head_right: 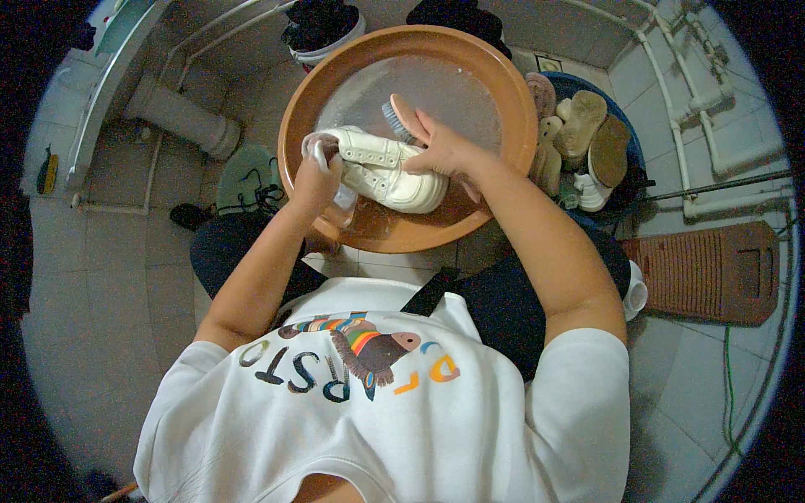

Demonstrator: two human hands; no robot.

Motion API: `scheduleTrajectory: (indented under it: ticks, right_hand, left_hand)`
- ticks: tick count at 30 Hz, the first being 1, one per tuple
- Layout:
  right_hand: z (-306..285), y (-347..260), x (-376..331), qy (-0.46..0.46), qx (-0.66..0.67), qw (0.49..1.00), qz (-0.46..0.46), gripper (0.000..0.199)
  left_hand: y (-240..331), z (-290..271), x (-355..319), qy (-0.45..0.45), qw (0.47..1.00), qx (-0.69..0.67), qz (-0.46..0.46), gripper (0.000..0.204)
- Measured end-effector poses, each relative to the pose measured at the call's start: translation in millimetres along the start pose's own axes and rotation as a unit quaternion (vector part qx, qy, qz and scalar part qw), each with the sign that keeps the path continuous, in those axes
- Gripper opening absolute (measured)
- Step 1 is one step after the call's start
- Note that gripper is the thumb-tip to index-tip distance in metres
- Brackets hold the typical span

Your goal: The person scrubs a white sneaker with a brush in a basin of soapy water. They clean the upper, sides, and sole of the shoe, repeatedly dipping it into the water and scrubbing with the brush.

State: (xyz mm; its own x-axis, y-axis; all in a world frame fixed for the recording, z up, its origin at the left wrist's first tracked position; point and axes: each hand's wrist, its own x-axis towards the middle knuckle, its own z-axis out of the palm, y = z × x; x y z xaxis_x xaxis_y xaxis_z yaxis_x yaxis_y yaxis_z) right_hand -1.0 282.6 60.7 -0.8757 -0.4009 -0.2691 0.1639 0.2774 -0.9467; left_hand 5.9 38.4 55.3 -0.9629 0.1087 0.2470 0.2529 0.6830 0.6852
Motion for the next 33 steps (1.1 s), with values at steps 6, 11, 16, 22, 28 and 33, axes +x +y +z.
scheduleTrajectory:
  ticks: [6,11,16,22,28,33]
  right_hand:
    - [-13,-18,-4,0.000,0.016,1.000,0.027,0.095]
    - [-11,-10,7,0.148,-0.288,0.946,-0.001,0.081]
    - [-6,-27,-6,0.204,-0.456,0.866,-0.024,0.062]
    - [44,-27,-14,0.125,-0.291,0.936,-0.153,0.042]
    - [14,-26,-10,0.130,-0.226,0.965,0.012,0.049]
    - [47,-30,-16,0.079,-0.248,0.963,-0.077,0.056]
  left_hand:
    - [12,-18,18,-0.259,0.897,-0.209,-0.292,0.028]
    - [18,-6,4,-0.148,0.889,-0.303,-0.311,0.033]
    - [25,6,13,-0.146,0.802,-0.420,-0.399,0.034]
    - [22,16,21,-0.159,0.700,-0.564,-0.408,0.034]
    - [31,12,10,-0.172,0.649,-0.636,-0.379,0.038]
    - [32,5,10,-0.152,0.662,-0.615,-0.402,0.041]
